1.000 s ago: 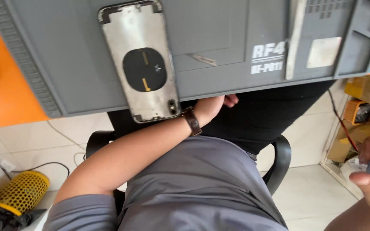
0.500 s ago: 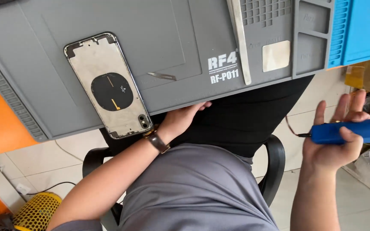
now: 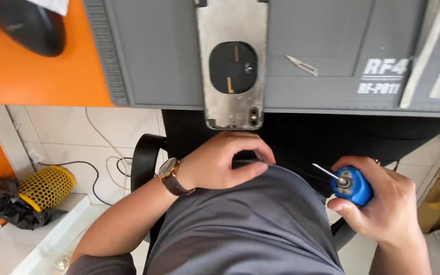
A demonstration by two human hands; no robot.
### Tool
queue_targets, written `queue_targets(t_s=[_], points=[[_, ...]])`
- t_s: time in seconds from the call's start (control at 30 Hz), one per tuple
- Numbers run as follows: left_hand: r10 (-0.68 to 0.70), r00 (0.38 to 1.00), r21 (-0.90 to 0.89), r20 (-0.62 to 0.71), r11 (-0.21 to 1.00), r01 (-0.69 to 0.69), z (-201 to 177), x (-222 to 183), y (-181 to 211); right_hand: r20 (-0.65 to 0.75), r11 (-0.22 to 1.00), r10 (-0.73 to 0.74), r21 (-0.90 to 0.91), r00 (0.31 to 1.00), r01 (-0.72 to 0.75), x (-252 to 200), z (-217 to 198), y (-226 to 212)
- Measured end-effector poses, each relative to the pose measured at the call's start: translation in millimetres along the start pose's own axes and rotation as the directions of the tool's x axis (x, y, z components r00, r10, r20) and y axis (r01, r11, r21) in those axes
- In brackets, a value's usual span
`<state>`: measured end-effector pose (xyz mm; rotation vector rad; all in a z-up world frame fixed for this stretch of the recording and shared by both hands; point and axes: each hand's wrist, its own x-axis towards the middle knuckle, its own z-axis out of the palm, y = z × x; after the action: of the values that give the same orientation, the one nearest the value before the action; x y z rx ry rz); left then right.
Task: Repairing a mobile phone chassis by removing components and using an electric tool.
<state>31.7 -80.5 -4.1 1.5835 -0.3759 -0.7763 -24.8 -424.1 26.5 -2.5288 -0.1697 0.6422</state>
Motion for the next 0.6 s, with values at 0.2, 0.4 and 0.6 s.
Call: queue_targets(t_s=[0.2, 0.4, 0.6], points=[[-0.069, 0.901, -0.482, -0.428, 0.861, -0.164, -0.7, -57.1, -66.5, 0.012, 0.883, -0.174, -0.441, 0.985, 0.162, 46.2, -17.7, -61.3], [-0.183, 0.865, -0.730, -0.467, 0.633, -0.259, -13.6, -51.7, -40.8, 0.052, 0.794, -0.229, -0.568, 0.972, 0.217, 70.2, -20.4, -93.1], [-0.226, 0.882, -0.833, -0.414, 0.484, -0.267, -10.9, -49.0, -35.4, 0.087, 0.824, -0.252, -0.503, 0.964, 0.261, 79.0, -19.4, -99.0]])
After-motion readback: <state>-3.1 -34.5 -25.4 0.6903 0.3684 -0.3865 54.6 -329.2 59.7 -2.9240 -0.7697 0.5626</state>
